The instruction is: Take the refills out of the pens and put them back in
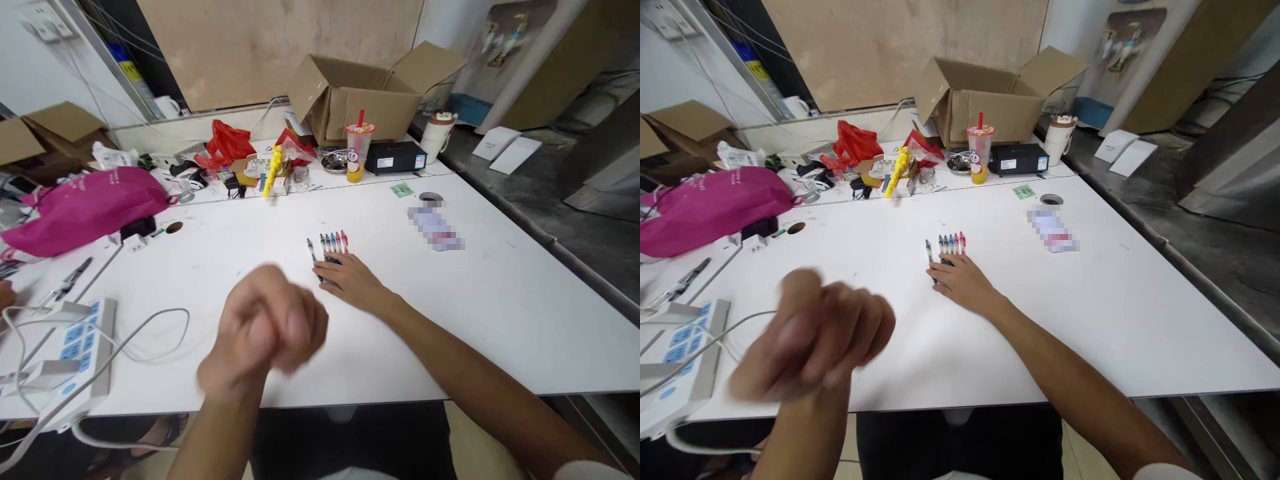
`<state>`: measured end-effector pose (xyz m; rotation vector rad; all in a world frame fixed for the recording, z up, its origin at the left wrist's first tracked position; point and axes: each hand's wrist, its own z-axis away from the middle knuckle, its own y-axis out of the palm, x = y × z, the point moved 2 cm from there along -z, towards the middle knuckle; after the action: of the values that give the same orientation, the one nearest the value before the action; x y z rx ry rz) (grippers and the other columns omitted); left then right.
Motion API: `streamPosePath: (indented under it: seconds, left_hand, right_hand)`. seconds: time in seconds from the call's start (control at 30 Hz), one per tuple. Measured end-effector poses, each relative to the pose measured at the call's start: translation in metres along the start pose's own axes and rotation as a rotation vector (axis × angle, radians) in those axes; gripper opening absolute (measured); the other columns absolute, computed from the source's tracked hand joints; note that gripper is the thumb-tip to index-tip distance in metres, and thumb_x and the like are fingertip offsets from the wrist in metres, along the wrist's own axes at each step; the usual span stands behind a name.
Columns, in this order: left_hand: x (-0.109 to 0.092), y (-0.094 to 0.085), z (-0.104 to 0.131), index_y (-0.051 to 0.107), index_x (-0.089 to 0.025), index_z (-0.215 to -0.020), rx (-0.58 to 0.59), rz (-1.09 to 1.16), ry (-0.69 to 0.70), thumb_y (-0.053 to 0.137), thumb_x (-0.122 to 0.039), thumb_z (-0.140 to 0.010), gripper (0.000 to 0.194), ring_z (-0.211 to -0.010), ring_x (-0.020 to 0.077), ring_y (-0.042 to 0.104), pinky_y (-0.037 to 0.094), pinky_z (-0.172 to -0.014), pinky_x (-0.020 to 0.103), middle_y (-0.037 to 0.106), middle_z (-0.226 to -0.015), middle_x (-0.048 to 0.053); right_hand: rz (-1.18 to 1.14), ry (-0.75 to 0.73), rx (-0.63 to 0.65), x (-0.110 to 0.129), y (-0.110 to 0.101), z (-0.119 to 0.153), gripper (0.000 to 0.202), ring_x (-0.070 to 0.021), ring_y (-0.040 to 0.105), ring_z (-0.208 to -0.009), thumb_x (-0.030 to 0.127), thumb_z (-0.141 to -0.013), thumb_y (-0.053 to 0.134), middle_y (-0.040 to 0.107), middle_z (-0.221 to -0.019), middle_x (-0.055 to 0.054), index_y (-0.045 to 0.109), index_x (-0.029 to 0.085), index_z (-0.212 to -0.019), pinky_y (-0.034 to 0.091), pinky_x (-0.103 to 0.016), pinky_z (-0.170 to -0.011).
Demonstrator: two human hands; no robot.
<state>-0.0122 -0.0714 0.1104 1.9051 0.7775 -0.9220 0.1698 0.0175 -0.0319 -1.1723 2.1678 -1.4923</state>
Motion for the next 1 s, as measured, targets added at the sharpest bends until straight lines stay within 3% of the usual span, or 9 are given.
streamPosePath:
  seconds: [0.07, 0.17, 0.3, 0.4, 0.57, 0.67, 0.8, 0.9, 1.0]
  left_hand:
    - [0.014, -0.011, -0.027, 0.061, -0.023, -0.083, -0.016, -0.028, -0.014, 0.070, -0.041, -0.088, 0.021, -0.035, 0.0067, 0.033, 0.037, -0.042, 0.020, 0.035, -0.046, -0.010]
    - [0.051, -0.042, -0.052, 0.063, -0.020, -0.087, -0.242, -0.142, -0.078, 0.070, -0.041, -0.088, 0.023, -0.043, 0.0066, 0.039, 0.036, -0.045, 0.018, 0.041, -0.053, -0.008]
    - [0.092, -0.087, -0.058, 0.059, -0.018, -0.081, -0.499, -0.351, -0.249, 0.069, -0.039, -0.088, 0.024, -0.047, 0.0067, 0.046, 0.037, -0.045, 0.018, 0.050, -0.059, -0.005]
    - [0.104, -0.103, -0.053, 0.056, -0.017, -0.073, -0.497, -0.383, -0.441, 0.072, -0.037, -0.087, 0.029, -0.049, 0.0075, 0.054, 0.039, -0.044, 0.018, 0.058, -0.065, -0.001]
    - [0.112, -0.098, -0.047, 0.065, -0.010, -0.097, -0.451, -0.211, -0.721, 0.067, -0.041, -0.092, 0.031, -0.077, 0.0231, 0.076, 0.058, -0.056, 0.026, 0.075, -0.097, 0.021]
    - [0.114, -0.093, -0.049, 0.063, -0.010, -0.096, -0.506, -0.029, -0.648, 0.061, -0.035, -0.098, 0.025, -0.084, 0.0217, 0.078, 0.063, -0.069, 0.025, 0.075, -0.104, 0.022]
    - [0.113, -0.091, -0.051, 0.058, -0.011, -0.105, -0.606, 0.052, -0.481, 0.057, -0.021, -0.100, 0.011, -0.087, 0.0185, 0.078, 0.064, -0.074, 0.024, 0.075, -0.109, 0.018]
    - [0.112, -0.088, -0.049, 0.058, -0.011, -0.107, -0.539, 0.064, -0.434, 0.060, -0.018, -0.098, 0.011, -0.094, 0.0201, 0.077, 0.063, -0.083, 0.028, 0.075, -0.112, 0.019]
    - [0.114, -0.082, -0.046, 0.061, -0.013, -0.108, -0.417, 0.041, -0.416, 0.066, -0.021, -0.095, 0.016, -0.098, 0.0218, 0.077, 0.062, -0.089, 0.034, 0.075, -0.114, 0.017]
  right_hand:
    - [0.024, 0.011, -0.016, 0.002, 0.001, -0.002, 0.028, -0.0275, 0.055, -0.129, 0.032, -0.103, 0.054, 0.070, -0.135, 0.000, 0.071, 0.027, -0.125, 0.041, -0.045, -0.103]
    - [0.053, 0.002, -0.017, 0.003, -0.001, -0.004, 0.025, -0.0265, 0.059, -0.123, 0.030, -0.103, 0.056, 0.073, -0.129, 0.000, 0.072, 0.028, -0.122, 0.042, -0.044, -0.099]
    - [-0.003, -0.001, -0.078, 0.003, -0.008, -0.006, 0.026, -0.0243, 0.061, -0.118, 0.031, -0.104, 0.054, 0.075, -0.125, -0.001, 0.074, 0.028, -0.119, 0.042, -0.042, -0.097]
    - [-0.135, 0.109, -0.156, 0.001, -0.012, -0.005, 0.028, -0.0238, 0.064, -0.105, 0.033, -0.104, 0.052, 0.079, -0.111, -0.004, 0.075, 0.027, -0.120, 0.045, -0.041, -0.089]
    - [-0.492, 0.325, -0.232, 0.001, -0.015, 0.004, 0.029, -0.0216, 0.069, -0.096, 0.031, -0.102, 0.052, 0.079, -0.108, -0.004, 0.073, 0.028, -0.123, 0.050, -0.041, -0.088]
    - [-0.639, 0.361, -0.273, 0.002, -0.020, 0.009, 0.027, -0.0225, 0.069, -0.098, 0.029, -0.098, 0.056, 0.078, -0.109, -0.005, 0.074, 0.028, -0.118, 0.051, -0.041, -0.085]
    - [-0.814, 0.432, -0.252, -0.001, -0.026, 0.009, 0.019, -0.0211, 0.066, -0.089, 0.029, -0.093, 0.060, 0.076, -0.100, -0.005, 0.072, 0.025, -0.108, 0.049, -0.037, -0.077]
    - [-1.069, 0.530, -0.141, -0.005, -0.023, 0.008, 0.028, -0.0160, 0.062, -0.072, 0.043, -0.095, 0.058, 0.072, -0.094, -0.005, 0.064, 0.022, -0.112, 0.047, -0.032, -0.066]
    - [-1.236, 0.638, 0.154, -0.005, -0.017, 0.008, 0.047, -0.0124, 0.051, -0.053, 0.060, -0.098, 0.045, 0.068, -0.076, -0.004, 0.065, 0.018, -0.103, 0.038, -0.029, -0.052]
